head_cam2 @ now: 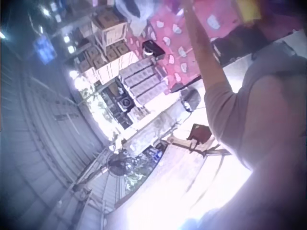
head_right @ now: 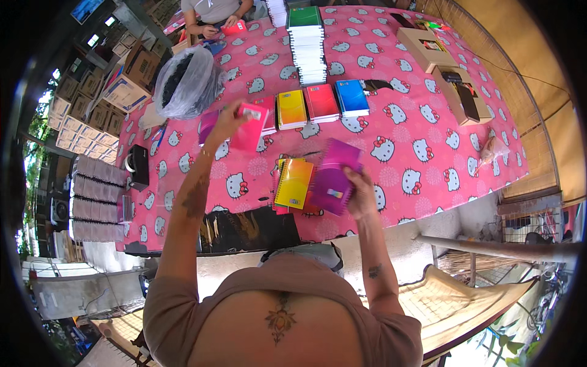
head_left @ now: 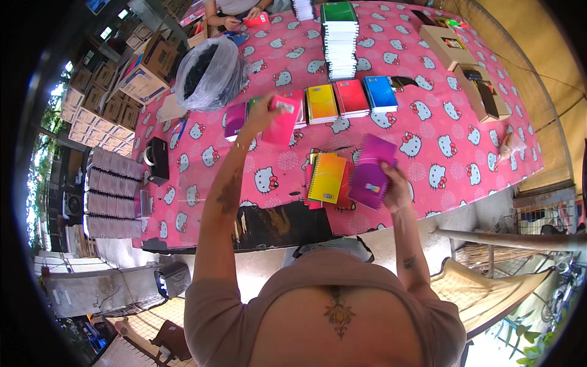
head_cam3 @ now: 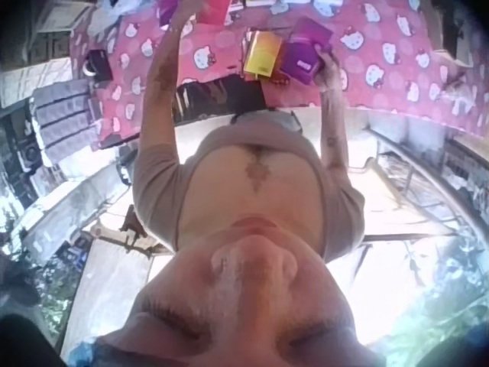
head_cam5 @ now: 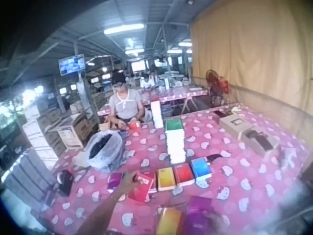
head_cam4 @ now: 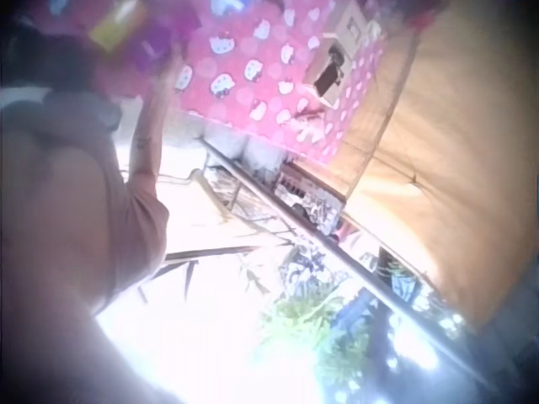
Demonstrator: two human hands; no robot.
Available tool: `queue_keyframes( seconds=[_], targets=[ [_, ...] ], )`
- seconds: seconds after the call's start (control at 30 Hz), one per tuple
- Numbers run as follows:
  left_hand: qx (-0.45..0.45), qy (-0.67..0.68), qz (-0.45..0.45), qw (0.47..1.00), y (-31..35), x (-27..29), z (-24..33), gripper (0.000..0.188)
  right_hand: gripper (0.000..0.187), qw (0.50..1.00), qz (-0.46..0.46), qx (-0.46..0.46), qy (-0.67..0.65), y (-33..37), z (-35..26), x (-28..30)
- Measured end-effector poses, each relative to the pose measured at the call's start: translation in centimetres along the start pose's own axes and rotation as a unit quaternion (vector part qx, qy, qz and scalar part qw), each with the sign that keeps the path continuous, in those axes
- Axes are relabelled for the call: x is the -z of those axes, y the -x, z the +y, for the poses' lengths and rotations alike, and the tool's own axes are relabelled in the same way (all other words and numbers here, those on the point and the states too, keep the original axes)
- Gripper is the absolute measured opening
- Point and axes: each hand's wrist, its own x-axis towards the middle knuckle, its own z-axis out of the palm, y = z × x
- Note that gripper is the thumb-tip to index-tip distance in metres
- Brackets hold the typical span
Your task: The person sorts small colored notebooks into stacks, places each stack into a clear plastic bag, and seals the bag using a tape dispenser.
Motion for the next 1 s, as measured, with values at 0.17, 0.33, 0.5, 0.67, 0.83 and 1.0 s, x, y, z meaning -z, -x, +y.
queue_keyframes(
  seconds=[0.17, 0.33, 0.5, 0.67, 0.83, 1.0],
  targets=[
    [-0.039, 0.014, 0.183, 0.982, 0.8, -3.4, 2.1, 0.044, 0.052, 0.944, 0.009, 0.119, 0.309, -1.7, 5.7, -1.5],
    [0.118, 0.195, -0.012, 0.974, 16.9, -11.1, 6.6, 0.043, 0.064, 0.899, 0.052, 0.124, 0.417, -2.6, 8.6, 0.0],
    [0.203, 0.171, -0.021, 0.964, 20.3, -13.4, 7.8, 0.045, 0.048, 0.966, 0.026, -0.077, 0.243, -3.1, 8.7, -3.3],
    [0.298, 0.454, -0.094, 0.835, 21.7, -11.0, 8.6, 0.047, 0.054, 0.954, 0.023, -0.07, 0.29, -2.0, 10.1, -5.5],
    [0.028, 0.238, -0.039, 0.97, 25.8, -4.6, 8.8, 0.069, 0.053, 0.959, -0.127, -0.211, 0.142, -1.6, 9.0, -6.6],
    [-0.334, -0.113, -0.001, 0.936, 27.1, 0.6, 6.7, 0.08, 0.057, 0.908, -0.122, -0.359, 0.179, 1.1, 11.6, -10.2]
  ],
)
